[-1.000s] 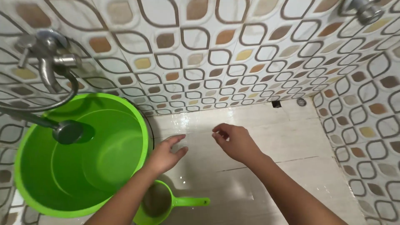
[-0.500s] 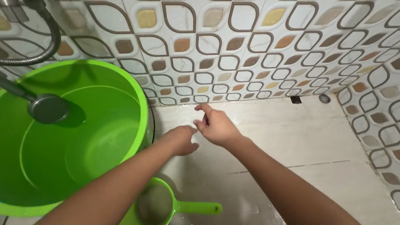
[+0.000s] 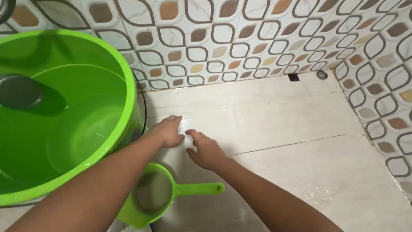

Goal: Scrubbing the tiles and organizing cleaning supplies in a bathroom.

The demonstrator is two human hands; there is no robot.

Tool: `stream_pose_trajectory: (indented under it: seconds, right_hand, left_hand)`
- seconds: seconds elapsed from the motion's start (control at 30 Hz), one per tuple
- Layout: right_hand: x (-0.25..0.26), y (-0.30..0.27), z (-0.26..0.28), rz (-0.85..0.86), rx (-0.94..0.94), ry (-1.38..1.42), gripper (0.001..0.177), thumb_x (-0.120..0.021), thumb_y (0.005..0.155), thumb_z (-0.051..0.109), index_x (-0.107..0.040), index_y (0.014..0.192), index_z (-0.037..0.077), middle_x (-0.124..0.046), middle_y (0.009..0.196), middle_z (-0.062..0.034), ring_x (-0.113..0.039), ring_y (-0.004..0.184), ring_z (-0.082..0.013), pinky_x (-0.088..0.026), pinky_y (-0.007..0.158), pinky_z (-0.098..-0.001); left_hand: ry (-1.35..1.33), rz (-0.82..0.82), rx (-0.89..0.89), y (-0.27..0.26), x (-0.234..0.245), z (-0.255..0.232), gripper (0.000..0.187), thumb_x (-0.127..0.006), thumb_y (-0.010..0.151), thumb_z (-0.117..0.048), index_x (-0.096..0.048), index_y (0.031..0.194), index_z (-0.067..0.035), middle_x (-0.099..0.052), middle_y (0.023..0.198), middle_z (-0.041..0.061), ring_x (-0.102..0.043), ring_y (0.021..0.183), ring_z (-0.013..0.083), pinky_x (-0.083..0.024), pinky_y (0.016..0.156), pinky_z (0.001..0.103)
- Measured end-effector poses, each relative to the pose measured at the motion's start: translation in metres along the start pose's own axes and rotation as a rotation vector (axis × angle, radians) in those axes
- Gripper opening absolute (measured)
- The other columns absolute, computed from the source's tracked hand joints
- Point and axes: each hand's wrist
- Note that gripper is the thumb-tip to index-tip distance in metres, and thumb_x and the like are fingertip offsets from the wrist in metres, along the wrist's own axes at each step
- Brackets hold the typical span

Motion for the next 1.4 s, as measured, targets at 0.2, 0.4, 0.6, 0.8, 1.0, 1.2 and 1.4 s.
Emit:
stream_pose_trajectory:
  seconds: [0.2, 0.4, 0.6, 0.8, 1.0, 1.2, 1.4]
  right_hand:
    - [-0.034, -0.003, -0.011, -0.031, 0.137, -0.108, 0.043, -0.072, 0.088, 0.026, -0.061, 0.127, 0.012, -0.068, 0.114, -0.0153, -0.064, 0.11, -0.034, -0.052, 0.091, -0.0467]
    - [-0.057, -0.02, -0.002, 0.277, -0.034, -0.001, 0.06, -0.068, 0.087, 0.049, -0.06, 0.132, 0.01, -0.073, 0.114, -0.0186, -0.071, 0.105, -0.0349, -0.055, 0.092, -0.0455]
    - [-0.081, -0.038, 0.011, 0.444, -0.058, -0.088, 0.076, -0.068, 0.085, 0.053, -0.047, 0.144, 0.009, -0.071, 0.111, -0.0242, -0.068, 0.104, -0.0406, -0.054, 0.091, -0.0503]
    - [-0.076, -0.028, -0.002, 0.379, -0.04, -0.222, 0.067, -0.067, 0.085, 0.044, -0.053, 0.14, 0.009, -0.071, 0.116, -0.0211, -0.067, 0.109, -0.0391, -0.053, 0.093, -0.0521]
    - [-0.041, -0.018, -0.011, 0.38, -0.102, -0.337, 0.061, -0.066, 0.087, 0.043, -0.054, 0.138, 0.011, -0.069, 0.118, -0.0185, -0.066, 0.112, -0.0372, -0.053, 0.095, -0.0507]
    - [-0.026, -0.015, 0.001, 0.038, 0.111, -0.386, 0.047, -0.072, 0.083, 0.029, -0.061, 0.124, 0.009, -0.064, 0.111, -0.0133, -0.059, 0.112, -0.0326, -0.048, 0.09, -0.05]
    - [-0.034, -0.021, 0.025, -0.227, 0.356, -0.239, 0.026, -0.074, 0.082, 0.015, -0.067, 0.104, 0.005, -0.066, 0.097, -0.0114, -0.063, 0.1, -0.0324, -0.05, 0.085, -0.0481]
  left_hand:
    - [0.286, 0.168, -0.014, -0.043, 0.01, -0.017, 0.085, -0.072, 0.083, -0.025, -0.033, 0.156, -0.008, -0.044, 0.153, 0.009, -0.046, 0.14, 0.0262, -0.045, 0.11, 0.044]
    - [0.378, 0.391, 0.05, -0.074, 0.008, -0.02, 0.082, -0.078, 0.08, -0.031, -0.04, 0.153, -0.022, -0.048, 0.15, 0.007, -0.053, 0.137, 0.0275, -0.05, 0.107, 0.043]
    - [0.491, 0.488, 0.0, -0.049, -0.023, 0.001, 0.055, -0.075, 0.073, -0.012, -0.071, 0.128, -0.017, -0.073, 0.122, 0.013, -0.071, 0.114, 0.0301, -0.058, 0.092, 0.042]
    - [0.48, 0.401, -0.079, -0.058, -0.014, -0.012, 0.03, -0.078, 0.076, -0.01, -0.079, 0.107, -0.009, -0.074, 0.119, 0.014, -0.072, 0.109, 0.0304, -0.059, 0.088, 0.041]
    - [0.404, 0.283, -0.099, -0.058, 0.002, -0.028, 0.023, -0.071, 0.085, -0.007, -0.078, 0.107, -0.009, -0.072, 0.12, 0.014, -0.07, 0.11, 0.0304, -0.058, 0.09, 0.042]
    - [0.419, 0.187, -0.12, -0.046, -0.002, -0.019, 0.027, -0.067, 0.088, -0.009, -0.076, 0.113, -0.015, -0.072, 0.119, 0.011, -0.07, 0.112, 0.0293, -0.058, 0.091, 0.042]
    - [0.329, 0.217, -0.058, -0.049, 0.009, -0.02, 0.024, -0.071, 0.089, -0.024, -0.076, 0.112, -0.025, -0.072, 0.121, 0.006, -0.069, 0.114, 0.0271, -0.057, 0.094, 0.042]
Point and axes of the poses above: each hand's wrist, its own y-axis towards the middle knuckle, its own x-axis out of the back of the hand, z = x × y
